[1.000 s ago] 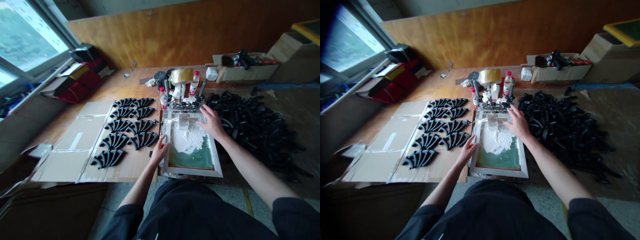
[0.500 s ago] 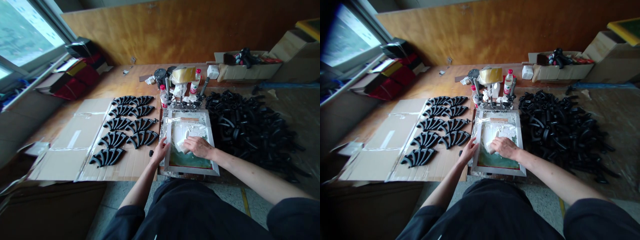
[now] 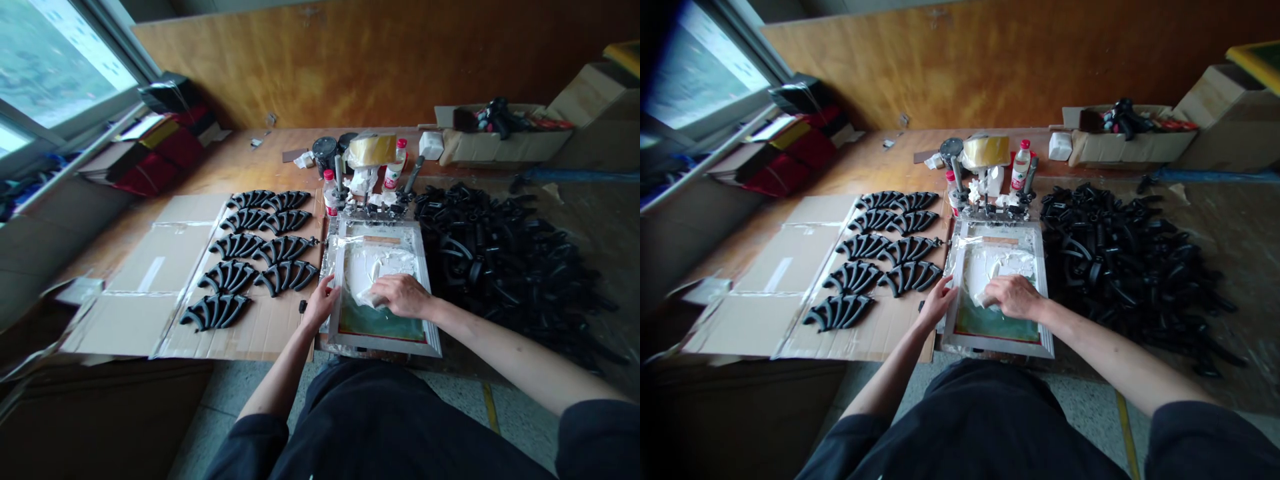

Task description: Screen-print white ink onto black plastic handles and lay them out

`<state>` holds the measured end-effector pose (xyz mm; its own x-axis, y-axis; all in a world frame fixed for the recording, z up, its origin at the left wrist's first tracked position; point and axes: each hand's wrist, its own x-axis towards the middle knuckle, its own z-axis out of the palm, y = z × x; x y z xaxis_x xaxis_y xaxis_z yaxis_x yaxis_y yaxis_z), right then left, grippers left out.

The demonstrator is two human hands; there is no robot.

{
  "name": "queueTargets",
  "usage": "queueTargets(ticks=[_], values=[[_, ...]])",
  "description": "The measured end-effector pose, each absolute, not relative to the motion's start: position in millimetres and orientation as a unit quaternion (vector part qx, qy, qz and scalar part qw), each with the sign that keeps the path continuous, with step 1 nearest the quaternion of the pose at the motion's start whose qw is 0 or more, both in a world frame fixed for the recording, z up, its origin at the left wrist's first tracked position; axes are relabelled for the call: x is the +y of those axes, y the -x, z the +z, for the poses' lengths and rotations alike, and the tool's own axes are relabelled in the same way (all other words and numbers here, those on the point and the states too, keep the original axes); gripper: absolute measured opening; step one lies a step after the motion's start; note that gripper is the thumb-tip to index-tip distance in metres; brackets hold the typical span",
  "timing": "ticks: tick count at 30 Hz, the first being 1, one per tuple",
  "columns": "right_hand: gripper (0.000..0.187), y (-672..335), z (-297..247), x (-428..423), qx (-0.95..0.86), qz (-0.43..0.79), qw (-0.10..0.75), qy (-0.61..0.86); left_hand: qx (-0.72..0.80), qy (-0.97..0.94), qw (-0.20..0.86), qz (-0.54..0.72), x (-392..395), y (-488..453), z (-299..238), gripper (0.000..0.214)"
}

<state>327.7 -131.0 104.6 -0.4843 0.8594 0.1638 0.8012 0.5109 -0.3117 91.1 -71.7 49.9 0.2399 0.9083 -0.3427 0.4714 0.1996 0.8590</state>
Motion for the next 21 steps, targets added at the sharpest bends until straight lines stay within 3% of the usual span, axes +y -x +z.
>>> queueTargets(ticks=[2,6,12,15,18,21], values=[[0.018,-327,118,-108,-0.815,0.094,0.173,0.545,0.571,-0.590,0.529,0.214,-71,-90,57,0.058],[0.053,-345,147,-56,-0.734,0.054,0.203,0.646,0.532,-0.565,0.585,0.237,-69,-89,89,0.066],[0.036,-450,143,-61,-0.567,-0.001,0.331,0.754,0.462,-0.509,0.634,0.355,-52,-106,164,0.055],[0.044,-459,110,-89,-0.562,0.002,0.288,0.775,0.393,-0.485,0.639,0.449,-30,-124,191,0.045],[0.036,-413,77,-112,-0.637,0.041,0.239,0.732,0.376,-0.491,0.619,0.483,-12,-141,198,0.043],[0.026,-357,61,-123,-0.707,0.057,0.134,0.692,0.425,-0.461,0.610,0.485,-24,-149,179,0.050]])
